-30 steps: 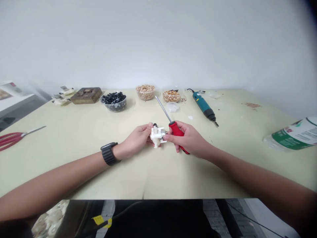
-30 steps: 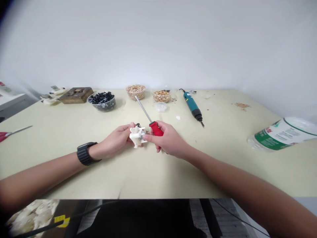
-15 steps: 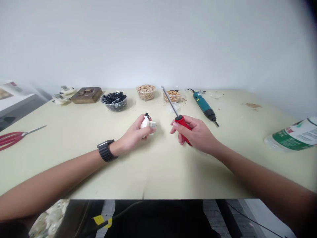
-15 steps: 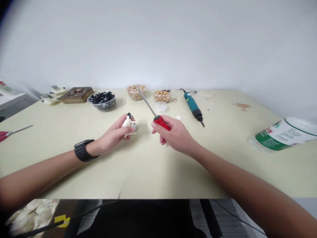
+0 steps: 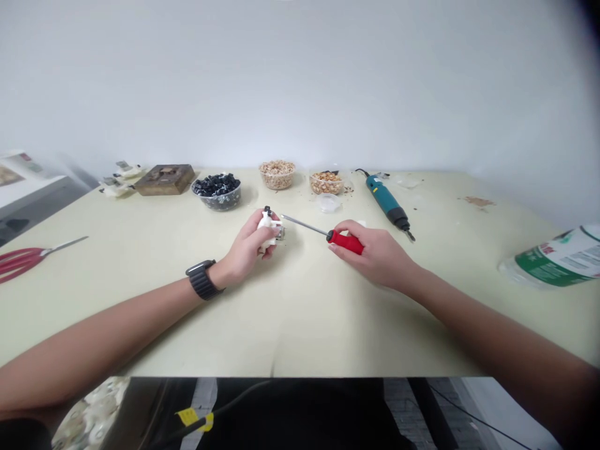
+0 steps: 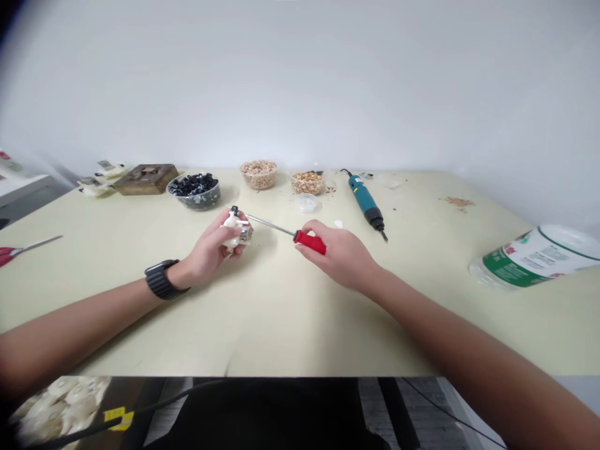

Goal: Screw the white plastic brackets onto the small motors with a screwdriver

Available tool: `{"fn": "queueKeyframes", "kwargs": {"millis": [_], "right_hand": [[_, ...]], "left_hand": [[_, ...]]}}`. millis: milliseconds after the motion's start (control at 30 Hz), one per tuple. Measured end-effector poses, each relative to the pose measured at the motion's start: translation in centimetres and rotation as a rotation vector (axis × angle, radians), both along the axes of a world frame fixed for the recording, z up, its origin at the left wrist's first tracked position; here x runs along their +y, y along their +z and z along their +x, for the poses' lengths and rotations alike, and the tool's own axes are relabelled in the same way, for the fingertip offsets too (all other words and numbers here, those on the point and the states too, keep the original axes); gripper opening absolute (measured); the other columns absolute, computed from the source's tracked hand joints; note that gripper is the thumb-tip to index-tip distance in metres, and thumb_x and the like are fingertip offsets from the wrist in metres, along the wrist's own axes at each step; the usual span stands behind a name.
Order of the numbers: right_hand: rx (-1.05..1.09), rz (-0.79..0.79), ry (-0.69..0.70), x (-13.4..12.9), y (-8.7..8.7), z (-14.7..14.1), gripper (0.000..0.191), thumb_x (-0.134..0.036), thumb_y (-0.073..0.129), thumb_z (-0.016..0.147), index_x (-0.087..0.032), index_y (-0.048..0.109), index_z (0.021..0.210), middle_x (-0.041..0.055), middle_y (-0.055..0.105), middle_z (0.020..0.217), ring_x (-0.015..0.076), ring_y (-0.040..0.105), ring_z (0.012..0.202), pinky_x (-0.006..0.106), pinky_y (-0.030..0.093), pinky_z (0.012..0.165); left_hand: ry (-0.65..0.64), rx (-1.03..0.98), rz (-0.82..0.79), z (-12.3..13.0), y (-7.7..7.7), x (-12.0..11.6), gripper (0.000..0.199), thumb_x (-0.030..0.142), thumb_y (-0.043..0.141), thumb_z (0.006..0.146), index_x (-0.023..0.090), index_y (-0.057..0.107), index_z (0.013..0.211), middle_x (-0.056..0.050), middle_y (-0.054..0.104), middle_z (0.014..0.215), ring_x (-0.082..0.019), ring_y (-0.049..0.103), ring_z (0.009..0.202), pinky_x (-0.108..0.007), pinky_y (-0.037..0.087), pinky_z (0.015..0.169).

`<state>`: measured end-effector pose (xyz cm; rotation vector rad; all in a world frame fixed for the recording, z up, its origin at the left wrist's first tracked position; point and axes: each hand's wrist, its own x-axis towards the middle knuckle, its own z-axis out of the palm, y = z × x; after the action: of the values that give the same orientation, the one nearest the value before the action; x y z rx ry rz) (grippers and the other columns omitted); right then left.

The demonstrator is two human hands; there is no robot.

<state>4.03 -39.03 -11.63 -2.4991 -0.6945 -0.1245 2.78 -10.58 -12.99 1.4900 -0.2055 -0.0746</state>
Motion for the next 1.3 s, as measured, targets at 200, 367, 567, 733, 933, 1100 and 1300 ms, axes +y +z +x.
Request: {"fn": "queueKeyframes", "kwargs": {"millis": [200,367,567,733,933,1100,1300], "right_hand": [[-0.006,0.026,0.059,-0.12,-0.08,-0.03,0.028,-0.048,0.056,0.104,-0.024,0.07,0.108,0.0017,0.074,0.102,0.017,0.063,0.086,0.029,0.043,0.077],[-0.015,0.016,0.049,-0.09,-0.16,0.12,0.027,-0.047,0.056,0.103,-0.024,0.071,0.107,0.0026,0.075,0.103,0.018,0.064,0.087,0.029,0.043,0.076],[-0.009,0.01,0.054,-0.16,-0.22,0.15,0.029,-0.048,0.056,0.103,-0.023,0.071,0.106,0.0034,0.075,0.101,0.0183,0.064,0.086,0.03,0.043,0.075],[-0.01,0.009,0.051,-0.18,-0.18,0.15,0.027,-0.048,0.057,0.103,-0.024,0.071,0.106,0.001,0.074,0.101,0.0167,0.063,0.085,0.029,0.042,0.075],[-0.006,0.009,0.051,-0.17,-0.15,0.1,0.027,-0.048,0.057,0.103,-0.024,0.07,0.107,0.0013,0.074,0.101,0.0171,0.063,0.086,0.03,0.043,0.077],[0.003,0.012,0.055,-0.05,0.03,0.04,0.026,-0.046,0.057,0.103,-0.024,0.071,0.105,0.0011,0.074,0.101,0.0166,0.063,0.085,0.029,0.043,0.075],[-0.038,0.021,0.065,-0.2,-0.42,0.3,0.022,-0.043,0.06,0.102,-0.025,0.071,0.105,-0.0013,0.074,0.099,0.0149,0.063,0.084,0.028,0.043,0.074]], "left_hand": [[-0.049,0.005,-0.014,-0.01,-0.28,0.05,0.027,0.035,0.065,0.087,0.021,0.053,0.107,-0.001,0.055,0.091,-0.011,0.049,0.064,-0.02,0.038,0.05],[-0.086,0.003,-0.018,-0.13,-0.54,0.07,0.026,0.033,0.063,0.085,0.021,0.055,0.107,-0.002,0.056,0.095,-0.011,0.049,0.065,-0.021,0.039,0.051],[-0.095,0.025,-0.031,-0.18,-0.69,0.07,0.027,0.034,0.063,0.085,0.021,0.054,0.107,-0.001,0.055,0.091,-0.011,0.047,0.064,-0.021,0.038,0.052],[-0.099,0.025,-0.048,-0.15,-0.77,0.1,0.026,0.034,0.063,0.086,0.022,0.054,0.107,-0.001,0.054,0.089,-0.011,0.047,0.063,-0.02,0.038,0.051],[-0.089,0.006,-0.074,0.04,-0.85,0.13,0.028,0.032,0.064,0.085,0.024,0.054,0.11,0.0,0.053,0.094,-0.01,0.046,0.063,-0.02,0.037,0.05],[-0.087,-0.011,-0.041,-0.1,-0.71,0.06,0.027,0.032,0.063,0.086,0.023,0.054,0.109,-0.001,0.053,0.094,-0.011,0.046,0.064,-0.02,0.038,0.05],[-0.094,-0.012,-0.021,-0.1,-0.6,0.0,0.027,0.032,0.063,0.085,0.021,0.053,0.108,-0.001,0.053,0.092,-0.01,0.046,0.064,-0.019,0.037,0.049]]}}
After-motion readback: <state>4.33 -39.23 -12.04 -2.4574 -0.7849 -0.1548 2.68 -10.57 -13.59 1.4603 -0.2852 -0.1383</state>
